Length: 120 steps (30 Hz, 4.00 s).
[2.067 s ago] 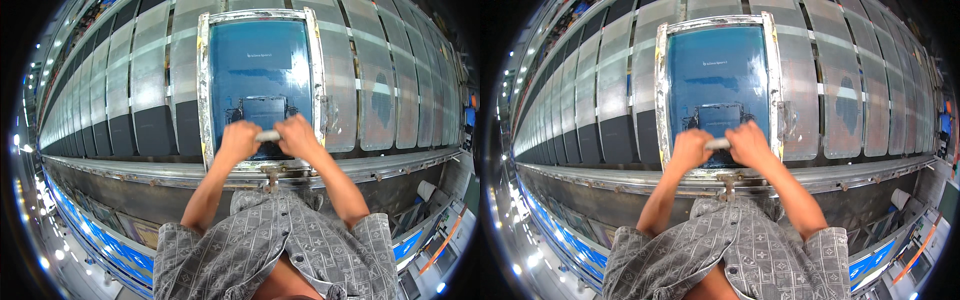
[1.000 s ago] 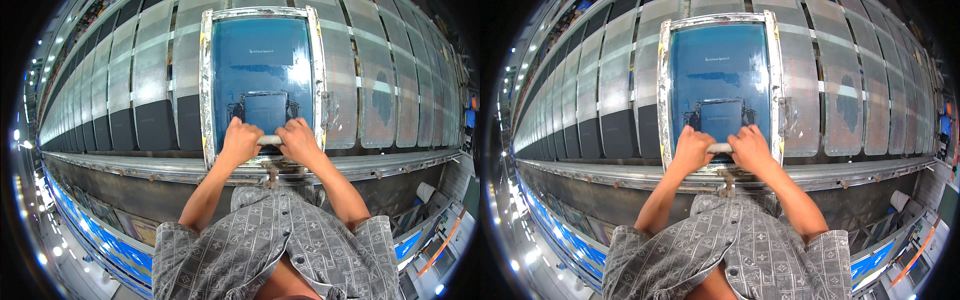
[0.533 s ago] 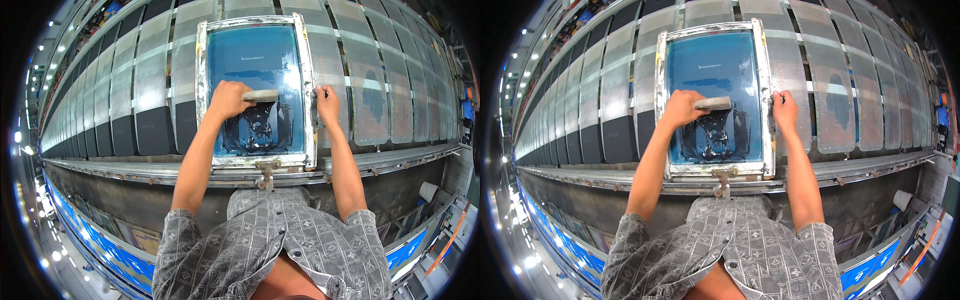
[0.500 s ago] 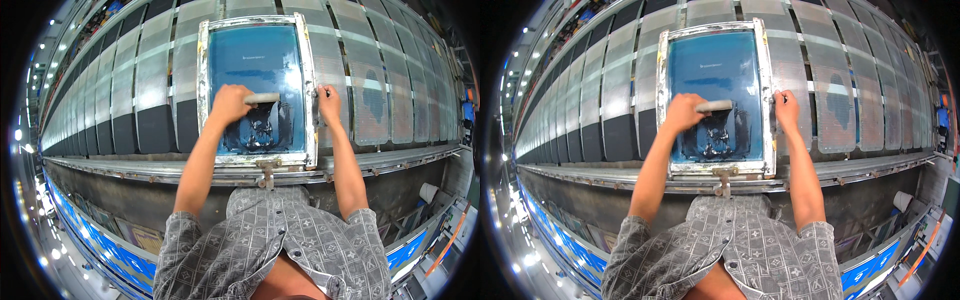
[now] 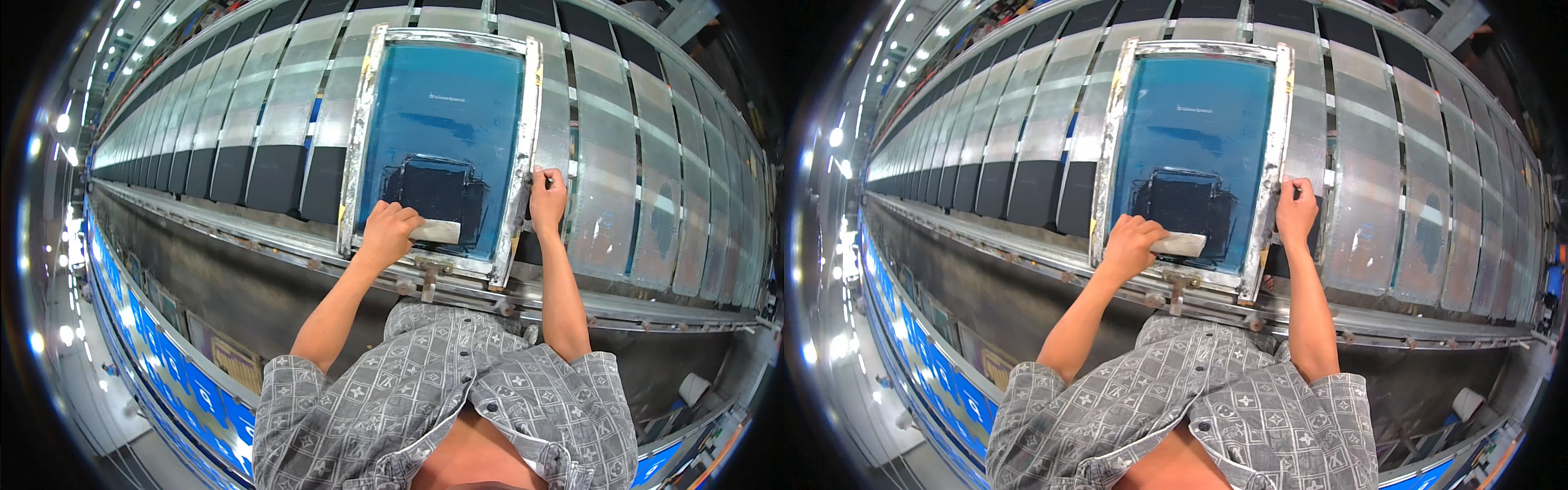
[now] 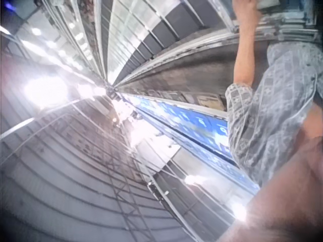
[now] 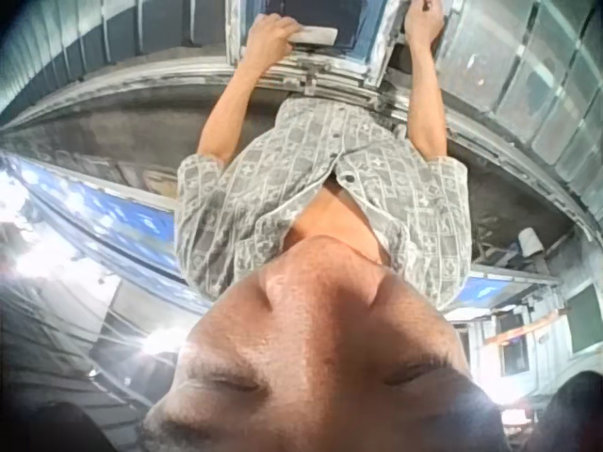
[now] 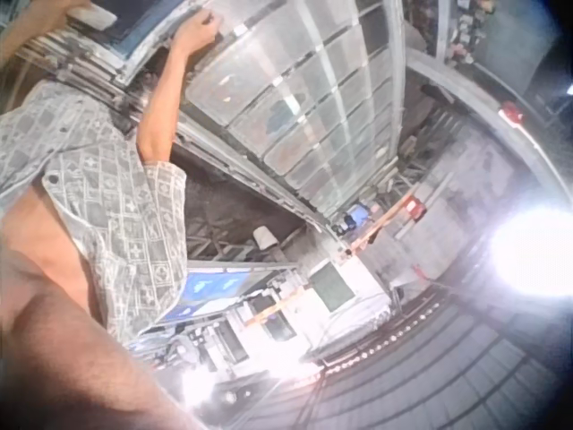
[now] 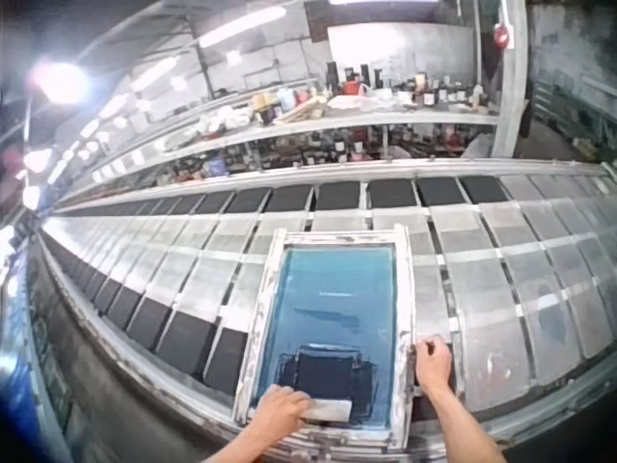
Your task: The person uses a squeegee to spread ink across a screen printing frame, repeatedly rolling the squeegee back and forth to distribute the ink evenly. The person occasionally lifts the frame to reposition it on the conveyor.
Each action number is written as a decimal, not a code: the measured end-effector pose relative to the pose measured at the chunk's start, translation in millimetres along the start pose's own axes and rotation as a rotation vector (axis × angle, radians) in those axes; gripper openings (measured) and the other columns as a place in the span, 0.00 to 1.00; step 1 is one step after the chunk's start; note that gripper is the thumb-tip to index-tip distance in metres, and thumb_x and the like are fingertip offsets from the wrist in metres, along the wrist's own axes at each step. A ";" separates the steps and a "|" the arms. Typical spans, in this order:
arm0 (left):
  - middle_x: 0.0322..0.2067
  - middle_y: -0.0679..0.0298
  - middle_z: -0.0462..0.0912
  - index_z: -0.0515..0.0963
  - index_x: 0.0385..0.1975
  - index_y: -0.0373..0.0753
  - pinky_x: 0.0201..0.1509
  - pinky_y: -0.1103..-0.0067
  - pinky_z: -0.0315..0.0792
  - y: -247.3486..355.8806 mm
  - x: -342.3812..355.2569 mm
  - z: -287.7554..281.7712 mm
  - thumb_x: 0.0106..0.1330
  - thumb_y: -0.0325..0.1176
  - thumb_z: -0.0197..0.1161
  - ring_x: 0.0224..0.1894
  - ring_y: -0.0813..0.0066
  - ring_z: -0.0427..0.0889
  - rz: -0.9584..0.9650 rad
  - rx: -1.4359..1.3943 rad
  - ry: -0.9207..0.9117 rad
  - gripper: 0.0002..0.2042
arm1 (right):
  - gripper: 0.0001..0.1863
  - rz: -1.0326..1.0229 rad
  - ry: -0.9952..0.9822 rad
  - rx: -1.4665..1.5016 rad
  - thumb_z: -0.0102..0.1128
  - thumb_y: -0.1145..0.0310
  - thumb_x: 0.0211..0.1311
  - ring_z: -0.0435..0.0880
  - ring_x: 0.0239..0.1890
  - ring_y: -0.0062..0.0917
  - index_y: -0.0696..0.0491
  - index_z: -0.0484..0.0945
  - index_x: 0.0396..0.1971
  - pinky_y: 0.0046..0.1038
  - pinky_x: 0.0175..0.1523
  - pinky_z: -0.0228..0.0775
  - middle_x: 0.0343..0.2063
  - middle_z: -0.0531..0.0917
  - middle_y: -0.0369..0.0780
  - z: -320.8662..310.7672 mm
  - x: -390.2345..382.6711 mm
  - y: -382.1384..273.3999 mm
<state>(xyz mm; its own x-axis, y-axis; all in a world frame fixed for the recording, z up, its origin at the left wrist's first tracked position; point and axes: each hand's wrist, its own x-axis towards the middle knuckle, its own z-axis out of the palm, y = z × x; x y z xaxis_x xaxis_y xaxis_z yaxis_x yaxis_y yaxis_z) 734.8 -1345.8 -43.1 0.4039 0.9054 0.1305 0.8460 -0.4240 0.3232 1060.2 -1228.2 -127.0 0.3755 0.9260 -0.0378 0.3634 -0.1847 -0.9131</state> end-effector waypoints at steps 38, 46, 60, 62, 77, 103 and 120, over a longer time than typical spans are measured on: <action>0.27 0.57 0.88 0.89 0.33 0.49 0.48 0.60 0.77 -123.7 158.7 -5.5 0.50 0.47 0.79 0.34 0.52 0.86 0.015 -0.011 -0.254 0.14 | 0.11 -0.593 -0.836 -0.753 0.74 0.59 0.52 0.85 0.41 0.41 0.48 0.86 0.32 0.43 0.50 0.71 0.29 0.87 0.43 123.1 22.0 -133.1; 0.25 0.62 0.87 0.87 0.27 0.47 0.48 0.66 0.72 -72.3 48.7 2.2 0.49 0.43 0.80 0.32 0.61 0.87 0.019 -0.166 -0.401 0.11 | 0.12 -0.578 -0.904 -0.735 0.76 0.61 0.47 0.84 0.39 0.38 0.51 0.84 0.28 0.41 0.51 0.70 0.27 0.84 0.43 79.9 -94.4 -104.8; 0.26 0.57 0.87 0.89 0.32 0.47 0.49 0.65 0.76 -113.2 141.4 2.9 0.49 0.47 0.79 0.31 0.53 0.86 0.021 -0.065 -0.259 0.15 | 0.12 -0.480 -0.814 -0.759 0.75 0.60 0.52 0.85 0.43 0.43 0.51 0.86 0.31 0.43 0.53 0.70 0.31 0.87 0.46 115.9 -3.0 -126.0; 0.24 0.58 0.86 0.89 0.30 0.47 0.51 0.66 0.75 -93.0 102.6 0.1 0.47 0.46 0.80 0.32 0.55 0.86 0.009 -0.070 -0.348 0.14 | 0.12 -0.613 -0.779 -0.771 0.75 0.60 0.51 0.84 0.42 0.41 0.51 0.84 0.31 0.43 0.53 0.70 0.31 0.86 0.44 98.4 -46.6 -112.4; 0.35 0.60 0.89 0.89 0.37 0.46 0.53 0.63 0.75 -98.3 116.8 -4.8 0.52 0.39 0.79 0.41 0.55 0.85 -0.026 -0.206 -0.161 0.13 | 0.17 0.066 0.025 -0.315 0.62 0.54 0.71 0.83 0.29 0.42 0.55 0.80 0.38 0.40 0.39 0.72 0.24 0.83 0.49 33.7 -4.9 -19.6; 0.29 0.63 0.88 0.88 0.31 0.44 0.46 0.64 0.76 -262.6 -54.1 -92.8 0.50 0.43 0.80 0.33 0.57 0.86 0.034 -0.158 -0.308 0.13 | 0.18 0.078 -0.068 -0.397 0.62 0.53 0.72 0.84 0.34 0.40 0.54 0.81 0.37 0.40 0.45 0.74 0.32 0.87 0.46 226.6 -86.9 -98.2; 0.25 0.62 0.86 0.87 0.27 0.47 0.44 0.67 0.72 -263.9 -63.7 -77.8 0.46 0.37 0.79 0.33 0.60 0.86 0.048 -0.163 -0.312 0.10 | 0.12 -0.543 -0.886 -0.612 0.77 0.63 0.49 0.85 0.34 0.43 0.50 0.81 0.29 0.44 0.42 0.76 0.26 0.85 0.44 275.8 -200.7 -179.8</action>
<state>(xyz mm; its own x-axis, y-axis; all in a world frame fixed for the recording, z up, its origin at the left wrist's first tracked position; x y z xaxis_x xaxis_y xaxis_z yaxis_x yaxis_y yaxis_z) 458.7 -1290.0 -63.8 0.5503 0.8240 -0.1352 0.7669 -0.4347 0.4720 684.3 -1290.0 -67.2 -0.5800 0.7913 -0.1934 0.7267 0.3953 -0.5619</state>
